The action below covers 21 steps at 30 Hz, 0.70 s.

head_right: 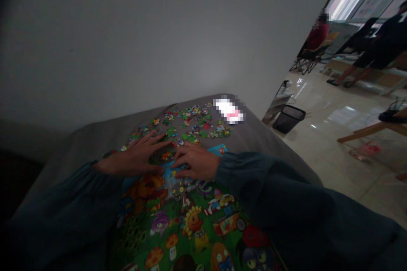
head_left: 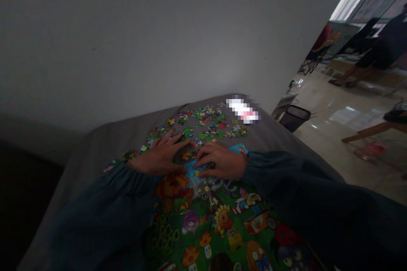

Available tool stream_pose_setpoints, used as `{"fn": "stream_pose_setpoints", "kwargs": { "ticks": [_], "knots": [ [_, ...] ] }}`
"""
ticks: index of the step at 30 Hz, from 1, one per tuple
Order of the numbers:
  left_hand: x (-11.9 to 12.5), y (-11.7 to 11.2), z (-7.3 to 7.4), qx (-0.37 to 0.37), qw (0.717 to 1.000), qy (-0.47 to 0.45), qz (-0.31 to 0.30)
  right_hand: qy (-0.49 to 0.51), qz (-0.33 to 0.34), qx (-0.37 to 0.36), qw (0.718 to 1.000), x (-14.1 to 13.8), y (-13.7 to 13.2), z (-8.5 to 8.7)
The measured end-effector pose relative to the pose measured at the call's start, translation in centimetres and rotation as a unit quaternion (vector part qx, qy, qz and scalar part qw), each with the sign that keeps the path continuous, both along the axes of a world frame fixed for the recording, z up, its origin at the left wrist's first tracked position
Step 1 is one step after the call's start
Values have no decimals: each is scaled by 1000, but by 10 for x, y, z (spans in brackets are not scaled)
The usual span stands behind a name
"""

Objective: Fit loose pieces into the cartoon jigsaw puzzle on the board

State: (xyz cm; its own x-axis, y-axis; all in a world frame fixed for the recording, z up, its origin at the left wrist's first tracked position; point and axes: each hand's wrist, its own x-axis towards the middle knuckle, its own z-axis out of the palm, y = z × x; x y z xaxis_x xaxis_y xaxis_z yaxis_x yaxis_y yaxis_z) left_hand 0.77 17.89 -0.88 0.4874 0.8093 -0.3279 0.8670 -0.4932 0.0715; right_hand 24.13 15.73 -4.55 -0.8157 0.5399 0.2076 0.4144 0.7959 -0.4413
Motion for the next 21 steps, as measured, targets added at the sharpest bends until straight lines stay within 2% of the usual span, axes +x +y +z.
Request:
{"fn": "stream_pose_setpoints", "kwargs": {
  "ticks": [3,7,12,16,21],
  "knots": [
    [-3,2,-2,6,1000,-5,-5,0,0,-7,1000,1,-1,2],
    [-5,0,1,14,1000,3,-12,-7,0,-7,1000,12,0,14],
    [11,-12,8,14,999,-34,-26,-48,8,-24,999,27,1,24],
    [24,-18,0,8,999,-33,-38,-69,-4,-32,997,28,0,18],
    [25,-15,-13,2,999,-36,-34,-75,-25,-45,996,32,1,14]
  ]
}}
